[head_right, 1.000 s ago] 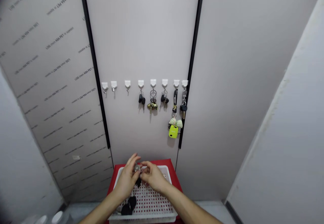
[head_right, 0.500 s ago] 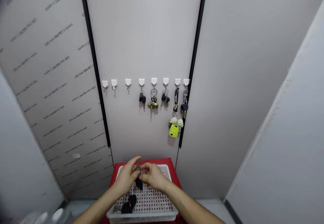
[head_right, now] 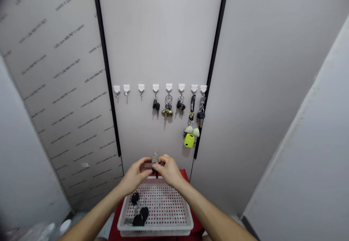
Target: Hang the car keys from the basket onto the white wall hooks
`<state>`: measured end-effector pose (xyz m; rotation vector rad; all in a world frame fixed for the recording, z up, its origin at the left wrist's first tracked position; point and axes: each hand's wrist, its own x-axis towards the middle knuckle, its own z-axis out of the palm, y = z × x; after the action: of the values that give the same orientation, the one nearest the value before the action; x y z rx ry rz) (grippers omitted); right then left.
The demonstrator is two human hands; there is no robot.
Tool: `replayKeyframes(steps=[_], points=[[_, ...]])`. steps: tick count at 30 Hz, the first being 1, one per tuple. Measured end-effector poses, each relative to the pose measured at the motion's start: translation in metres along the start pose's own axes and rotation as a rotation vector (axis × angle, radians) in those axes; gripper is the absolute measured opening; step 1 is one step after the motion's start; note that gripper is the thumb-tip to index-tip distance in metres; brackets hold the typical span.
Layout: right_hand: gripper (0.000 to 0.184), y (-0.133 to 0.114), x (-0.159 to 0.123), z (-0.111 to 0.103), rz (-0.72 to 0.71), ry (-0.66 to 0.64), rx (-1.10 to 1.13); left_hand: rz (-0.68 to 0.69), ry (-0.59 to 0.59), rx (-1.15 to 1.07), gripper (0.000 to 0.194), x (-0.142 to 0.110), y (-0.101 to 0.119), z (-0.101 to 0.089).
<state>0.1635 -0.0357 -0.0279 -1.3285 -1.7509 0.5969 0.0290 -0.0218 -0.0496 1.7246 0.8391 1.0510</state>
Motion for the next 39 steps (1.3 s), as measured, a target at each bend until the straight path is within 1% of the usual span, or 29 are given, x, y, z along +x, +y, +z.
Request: replayKeyframes(steps=[2,4,6,8,10,12,14,16,18,19,20,22,25,27,28,30,32,35,37,39], points=[[0.021,-0.005,0.004,-0.004,-0.019,0.013,-0.031,-0.002,-0.08,-0.019,0.031,-0.002,-0.002,0.003],[0.022,-0.011,0.006,-0.005,-0.032,0.014,-0.017,0.009,-0.09,-0.055,0.029,-0.002,-0.001,0.007],[0.019,-0.015,0.006,-0.004,-0.02,0.0,0.075,0.017,-0.047,-0.101,0.027,-0.001,0.002,0.009],[0.016,-0.017,0.005,-0.002,0.043,-0.04,0.257,0.024,-0.005,-0.137,0.027,0.002,0.006,0.007],[0.019,-0.018,0.005,-0.001,0.127,-0.07,0.459,0.021,0.03,-0.159,0.027,0.004,0.009,0.004],[0.022,-0.018,0.004,-0.001,0.189,-0.056,0.592,0.001,0.067,-0.177,0.025,0.005,0.011,0.0],[0.021,-0.017,0.003,-0.002,0.21,-0.032,0.649,-0.024,0.095,-0.199,0.025,0.006,0.012,-0.003],[0.016,-0.016,0.002,-0.005,0.177,-0.046,0.675,-0.046,0.111,-0.215,0.025,0.007,0.012,-0.006],[0.01,-0.016,0.002,-0.009,0.093,-0.087,0.688,-0.06,0.132,-0.219,0.026,0.008,0.012,-0.01],[0.009,-0.015,0.002,-0.011,0.045,-0.108,0.685,-0.062,0.143,-0.217,0.026,0.008,0.012,-0.011],[0.012,-0.015,0.003,-0.013,0.011,-0.118,0.665,-0.06,0.152,-0.213,0.026,0.01,0.012,-0.013],[0.016,-0.015,0.005,-0.015,-0.001,-0.1,0.568,-0.045,0.157,-0.2,0.026,0.012,0.012,-0.015],[0.019,-0.019,0.009,-0.014,0.019,-0.098,0.322,-0.017,0.146,-0.184,0.025,0.016,0.013,-0.015],[0.019,-0.022,0.01,-0.011,-0.055,-0.105,0.121,-0.017,0.157,-0.164,0.023,0.018,0.015,-0.015],[0.019,-0.023,0.011,-0.009,-0.106,-0.079,0.024,-0.025,0.168,-0.153,0.022,0.019,0.017,-0.015],[0.019,-0.026,0.013,-0.005,-0.196,0.019,-0.135,-0.047,0.186,-0.147,0.019,0.022,0.019,-0.017],[0.016,-0.027,0.016,0.0,-0.249,0.086,-0.223,-0.063,0.205,-0.155,0.017,0.025,0.021,-0.018],[0.008,-0.027,0.02,0.008,-0.286,0.059,-0.306,-0.07,0.251,-0.144,0.017,0.027,0.022,-0.021],[0.009,-0.03,0.025,0.011,-0.293,0.041,-0.342,-0.082,0.271,-0.125,0.017,0.027,0.023,-0.023],[0.01,-0.036,0.034,0.008,-0.305,0.049,-0.347,-0.09,0.294,-0.092,0.02,0.027,0.027,-0.027]])
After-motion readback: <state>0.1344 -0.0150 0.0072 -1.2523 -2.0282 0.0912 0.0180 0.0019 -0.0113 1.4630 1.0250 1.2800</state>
